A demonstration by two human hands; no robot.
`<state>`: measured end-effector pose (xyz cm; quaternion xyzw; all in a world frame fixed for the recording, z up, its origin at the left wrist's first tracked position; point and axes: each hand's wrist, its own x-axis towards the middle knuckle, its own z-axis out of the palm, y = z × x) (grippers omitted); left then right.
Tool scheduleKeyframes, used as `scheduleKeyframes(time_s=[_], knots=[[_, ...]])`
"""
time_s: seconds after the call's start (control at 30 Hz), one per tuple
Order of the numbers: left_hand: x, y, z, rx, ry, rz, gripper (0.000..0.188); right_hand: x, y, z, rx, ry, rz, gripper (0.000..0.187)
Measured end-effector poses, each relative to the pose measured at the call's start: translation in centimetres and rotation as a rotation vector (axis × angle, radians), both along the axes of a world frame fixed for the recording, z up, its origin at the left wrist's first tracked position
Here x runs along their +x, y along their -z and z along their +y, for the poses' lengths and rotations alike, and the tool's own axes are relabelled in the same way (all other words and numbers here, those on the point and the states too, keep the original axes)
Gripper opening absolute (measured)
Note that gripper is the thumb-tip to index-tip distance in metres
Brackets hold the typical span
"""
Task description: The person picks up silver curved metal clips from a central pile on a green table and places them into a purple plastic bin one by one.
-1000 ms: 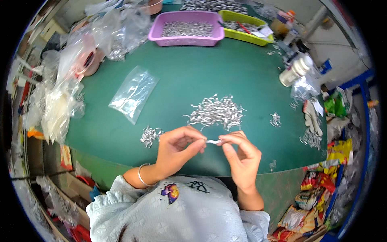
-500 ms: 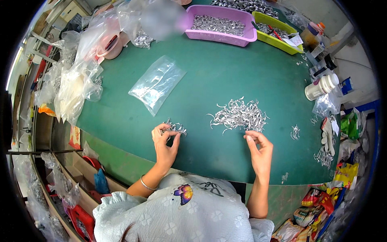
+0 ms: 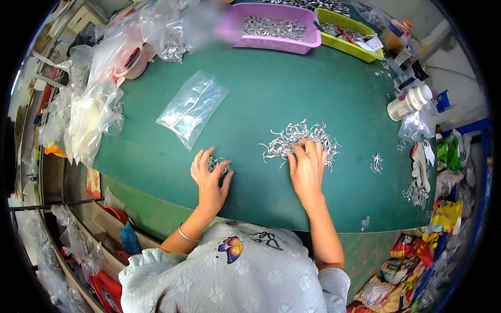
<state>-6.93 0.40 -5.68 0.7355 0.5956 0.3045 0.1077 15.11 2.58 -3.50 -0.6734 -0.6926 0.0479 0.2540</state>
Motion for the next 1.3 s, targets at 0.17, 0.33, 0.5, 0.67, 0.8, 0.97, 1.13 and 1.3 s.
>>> scheduleKeyframes(time_s=[0.17,0.33,0.5,0.67,0.8,0.97,1.13,1.3], knots=[[-1.1,1.0,-0.1,-0.059,-0.068,0.043,0.024,-0.4,1.8,0.5,0.075,-0.038,-0.148,0.011],[-1.5,1.0,-0.3,-0.058,-0.100,-0.017,0.023,0.4,1.2,-0.2,0.136,0.007,0.058,0.010],[0.4,-1.2,0.2,-0.039,0.096,-0.193,0.028,1.9,1.2,-1.2,-0.064,0.143,1.162,0.008],[4.7,-4.6,0.9,-0.214,0.348,-0.695,0.032,0.9,-2.5,-3.1,-0.196,0.096,1.727,0.015],[7.1,-6.3,1.1,-0.233,0.466,-0.906,0.029,0.2,-4.0,-4.2,-0.184,0.016,1.762,0.014],[7.5,-7.5,1.1,-0.225,0.540,-0.987,0.021,-0.2,-5.4,-5.0,-0.090,-0.053,1.702,0.012],[7.3,-7.9,0.9,-0.524,0.533,-1.321,0.016,-0.3,-5.8,-5.6,0.045,-0.138,1.502,0.011],[6.9,-8.5,1.0,-0.709,0.532,-1.415,0.013,-0.6,-6.9,-6.1,0.116,-0.112,1.305,0.011]])
